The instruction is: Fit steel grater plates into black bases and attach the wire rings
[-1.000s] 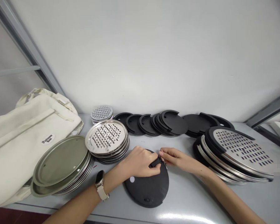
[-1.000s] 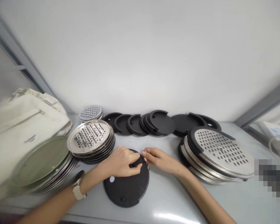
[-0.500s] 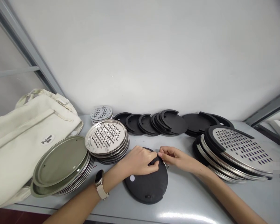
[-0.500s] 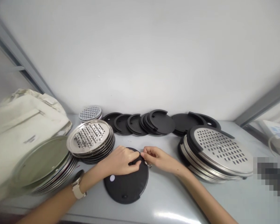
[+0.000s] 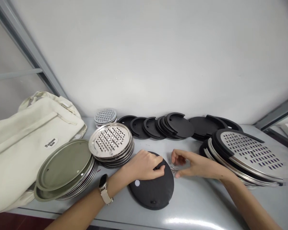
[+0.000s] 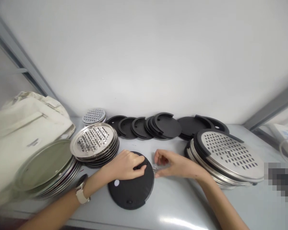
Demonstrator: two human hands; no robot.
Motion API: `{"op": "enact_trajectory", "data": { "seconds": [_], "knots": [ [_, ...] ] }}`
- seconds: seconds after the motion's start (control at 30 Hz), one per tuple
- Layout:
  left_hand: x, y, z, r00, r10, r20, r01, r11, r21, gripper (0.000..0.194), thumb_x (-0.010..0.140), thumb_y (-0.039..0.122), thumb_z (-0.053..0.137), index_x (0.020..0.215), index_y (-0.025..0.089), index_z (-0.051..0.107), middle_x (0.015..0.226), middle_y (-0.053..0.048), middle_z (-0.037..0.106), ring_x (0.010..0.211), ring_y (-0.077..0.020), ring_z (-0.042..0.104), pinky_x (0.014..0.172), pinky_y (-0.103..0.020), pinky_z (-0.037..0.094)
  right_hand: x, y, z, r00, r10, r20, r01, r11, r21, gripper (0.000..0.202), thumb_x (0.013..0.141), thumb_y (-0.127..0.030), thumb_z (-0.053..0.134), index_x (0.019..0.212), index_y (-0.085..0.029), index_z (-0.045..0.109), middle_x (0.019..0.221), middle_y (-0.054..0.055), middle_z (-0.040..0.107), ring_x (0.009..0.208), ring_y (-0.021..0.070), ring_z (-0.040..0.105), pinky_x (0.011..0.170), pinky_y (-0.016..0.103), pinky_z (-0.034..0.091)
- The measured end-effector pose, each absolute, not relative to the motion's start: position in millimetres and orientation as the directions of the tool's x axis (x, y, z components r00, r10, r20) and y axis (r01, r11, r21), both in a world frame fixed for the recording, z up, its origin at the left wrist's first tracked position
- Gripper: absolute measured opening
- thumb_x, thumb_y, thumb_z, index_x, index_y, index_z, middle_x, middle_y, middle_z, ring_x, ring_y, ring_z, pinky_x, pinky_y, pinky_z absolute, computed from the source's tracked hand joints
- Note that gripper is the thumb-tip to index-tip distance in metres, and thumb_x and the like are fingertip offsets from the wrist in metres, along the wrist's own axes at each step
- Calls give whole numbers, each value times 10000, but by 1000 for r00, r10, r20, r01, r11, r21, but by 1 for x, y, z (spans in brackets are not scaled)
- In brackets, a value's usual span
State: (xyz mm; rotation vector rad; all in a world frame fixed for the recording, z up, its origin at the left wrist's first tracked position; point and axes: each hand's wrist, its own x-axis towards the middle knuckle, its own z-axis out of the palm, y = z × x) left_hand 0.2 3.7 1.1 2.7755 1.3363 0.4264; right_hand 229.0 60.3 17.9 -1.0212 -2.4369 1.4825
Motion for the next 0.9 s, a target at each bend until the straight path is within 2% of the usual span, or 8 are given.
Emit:
{"op": "enact_trajectory", "data": {
  "seconds": [0.07,0.17,0.3,0.43,0.6,0.9],
  "knots": [
    [0,4,1,594,771,231,761,-631,151,180,854,317,507,759,184,580,600,-9,604,565,-165,594,506,-261,313,232,61,14,-766,583,-272,526,324,-786,322,685,-367,756,891,-208,565,867,7,540,804,165,483,725,282,418],
    [0,4,1,590,774,229,767,-626,143,190,856,325,503,752,185,579,601,-13,606,562,-168,594,502,-265,308,230,61,8,-753,590,-291,557,337,-759,170,732,-276,684,844,-195,585,843,18,555,759,160,503,684,280,425],
    [0,4,0,593,774,222,769,-626,127,200,859,326,501,738,181,565,606,-12,615,557,-164,587,497,-265,286,226,60,8,-731,603,-319,587,316,-745,62,758,-231,611,776,-178,583,761,17,567,689,151,510,631,272,415],
    [0,4,0,598,772,214,766,-629,133,205,873,327,484,750,180,558,611,-9,619,550,-158,577,505,-256,284,225,60,13,-737,615,-279,535,280,-797,135,795,-294,604,753,-176,552,741,13,565,699,154,510,652,277,417],
    [0,4,-1,598,770,221,765,-631,130,185,862,316,491,754,182,559,621,-9,618,554,-159,578,505,-259,283,227,62,15,-727,668,-162,446,280,-850,235,872,-392,544,765,-192,487,746,-12,501,686,129,453,645,260,392],
    [0,4,-2,598,770,222,768,-630,117,207,865,324,484,718,184,526,603,6,605,532,-149,558,494,-261,251,220,58,26,-718,682,-135,333,167,-928,296,861,-452,581,796,-201,436,694,-37,423,637,109,409,595,241,347]
  ]
}}
